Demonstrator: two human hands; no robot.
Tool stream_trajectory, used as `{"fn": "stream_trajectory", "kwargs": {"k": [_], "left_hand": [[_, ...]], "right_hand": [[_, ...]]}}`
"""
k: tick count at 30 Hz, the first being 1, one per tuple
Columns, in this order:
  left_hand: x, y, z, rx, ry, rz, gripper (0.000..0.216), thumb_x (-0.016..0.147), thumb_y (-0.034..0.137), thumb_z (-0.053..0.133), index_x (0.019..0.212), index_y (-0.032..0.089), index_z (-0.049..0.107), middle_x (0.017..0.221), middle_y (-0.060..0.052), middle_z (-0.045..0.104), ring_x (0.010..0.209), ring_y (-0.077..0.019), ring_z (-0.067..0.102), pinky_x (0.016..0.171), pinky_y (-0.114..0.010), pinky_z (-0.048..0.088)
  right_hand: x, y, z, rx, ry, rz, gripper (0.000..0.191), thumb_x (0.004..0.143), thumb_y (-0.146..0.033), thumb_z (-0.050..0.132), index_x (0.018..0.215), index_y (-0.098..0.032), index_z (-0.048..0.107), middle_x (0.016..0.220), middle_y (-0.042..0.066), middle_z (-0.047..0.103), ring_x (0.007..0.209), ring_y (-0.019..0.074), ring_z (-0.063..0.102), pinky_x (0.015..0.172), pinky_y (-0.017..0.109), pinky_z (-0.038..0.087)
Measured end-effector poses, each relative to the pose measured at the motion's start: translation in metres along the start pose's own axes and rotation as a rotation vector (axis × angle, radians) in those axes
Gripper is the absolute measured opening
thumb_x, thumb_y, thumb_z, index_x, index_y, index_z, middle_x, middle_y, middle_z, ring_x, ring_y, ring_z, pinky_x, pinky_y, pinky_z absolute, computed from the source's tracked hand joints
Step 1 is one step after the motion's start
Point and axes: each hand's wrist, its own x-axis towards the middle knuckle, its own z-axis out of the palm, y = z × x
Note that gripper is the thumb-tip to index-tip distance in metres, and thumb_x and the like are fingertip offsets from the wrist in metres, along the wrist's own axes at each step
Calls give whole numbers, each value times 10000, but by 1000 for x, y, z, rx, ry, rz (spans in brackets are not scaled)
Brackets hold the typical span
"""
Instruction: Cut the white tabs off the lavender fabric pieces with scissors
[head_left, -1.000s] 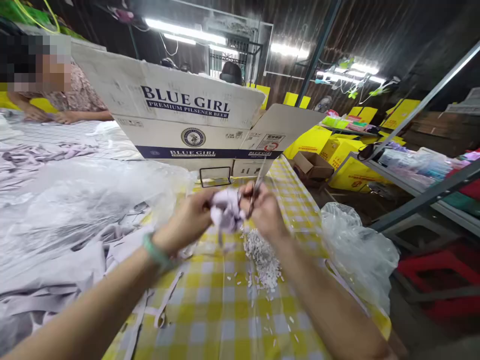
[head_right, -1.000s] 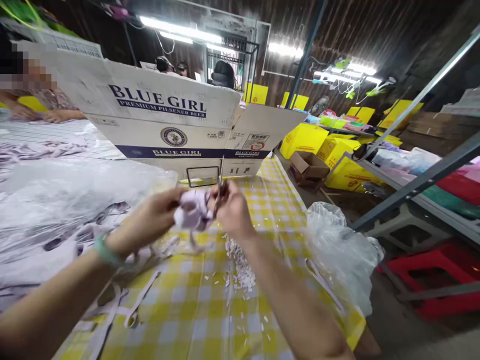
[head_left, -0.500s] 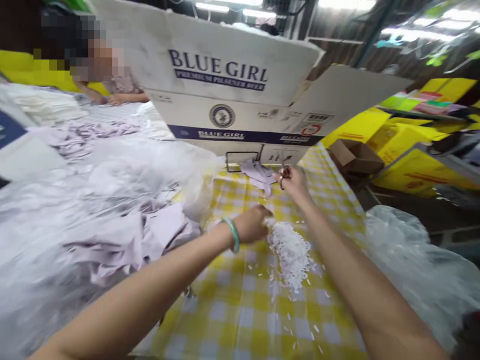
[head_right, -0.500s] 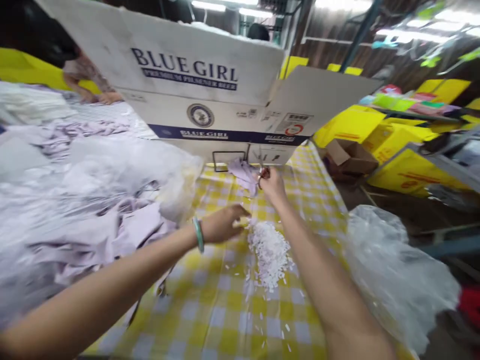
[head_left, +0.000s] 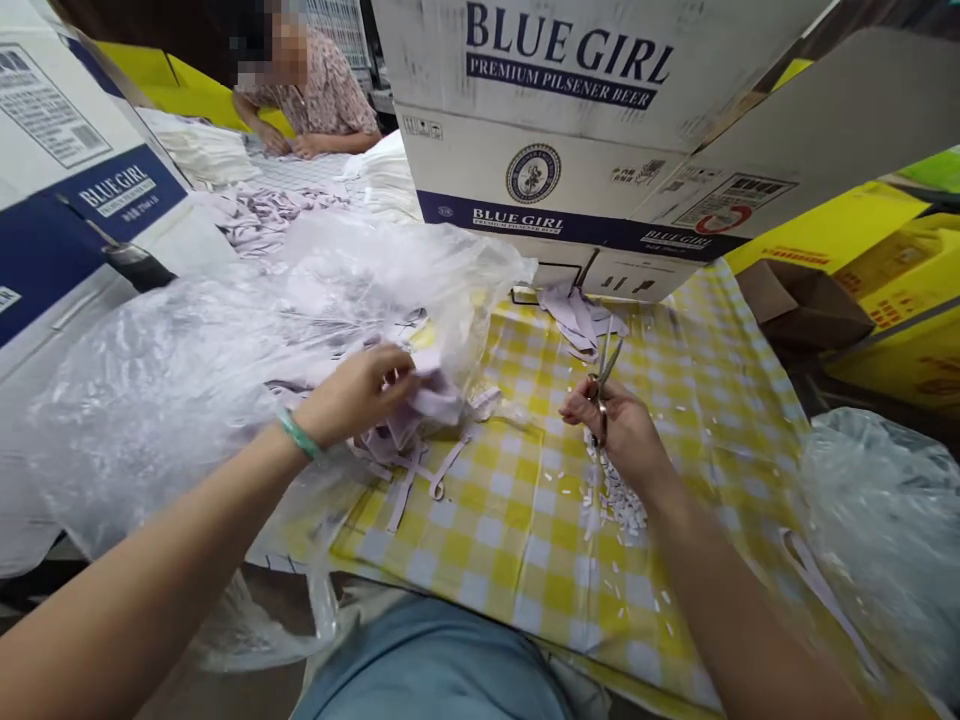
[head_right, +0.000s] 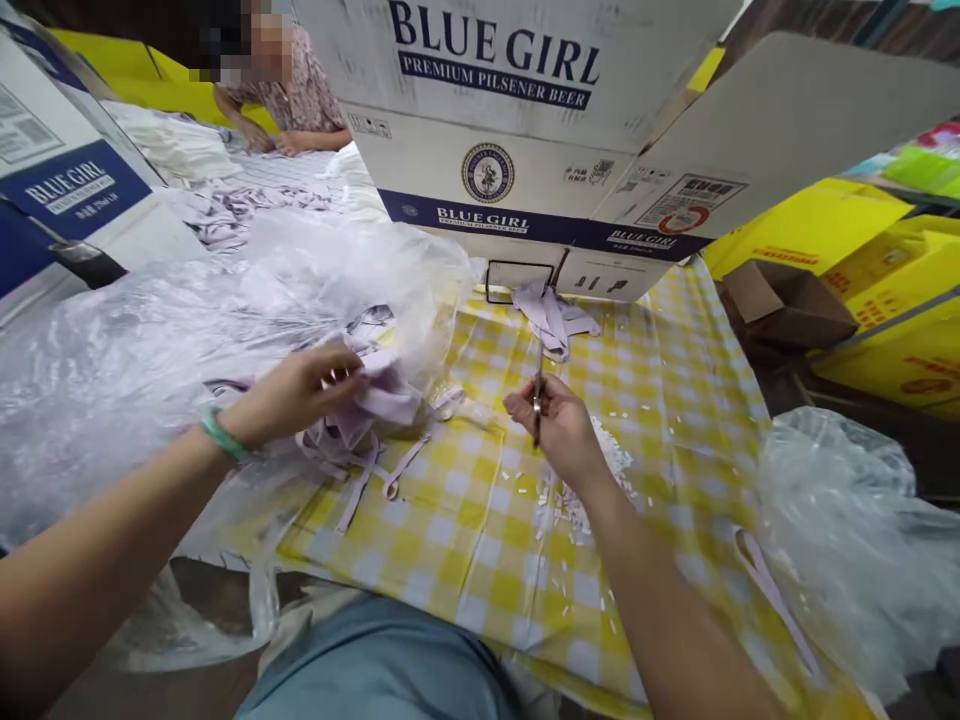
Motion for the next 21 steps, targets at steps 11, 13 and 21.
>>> {"fn": "stream_trajectory", "kwargs": {"k": [11,13,21], "left_hand": [[6,107,-50,-822,196,150,121,939,291,557,874,192,536,716,30,480,562,-78,481,510,-193,377],[12,98,-42,-821,177,106,165,943,338,561,869,194,534,689,37,469,543,-74,443,496,-192,342],[19,31,10,-6,291,-78,62,832,124,565,876,164,582,740,-25,521,754,-213,529,793,-362,446]], "right_hand": [[-28,3,85,202,-158,-91,449,641,-317,833,864,-257,448,863,-39,537,784,134,561,720,265,502],[-42,12,90,181,-131,-18,372,713,-368,774,858,-252,452,748,-59,455,622,103,461,581,230,440],[-105,41,48,93,76,80,348,756,-394,763,865,-236,473,750,-45,483,672,117,474,624,237,417]]}}
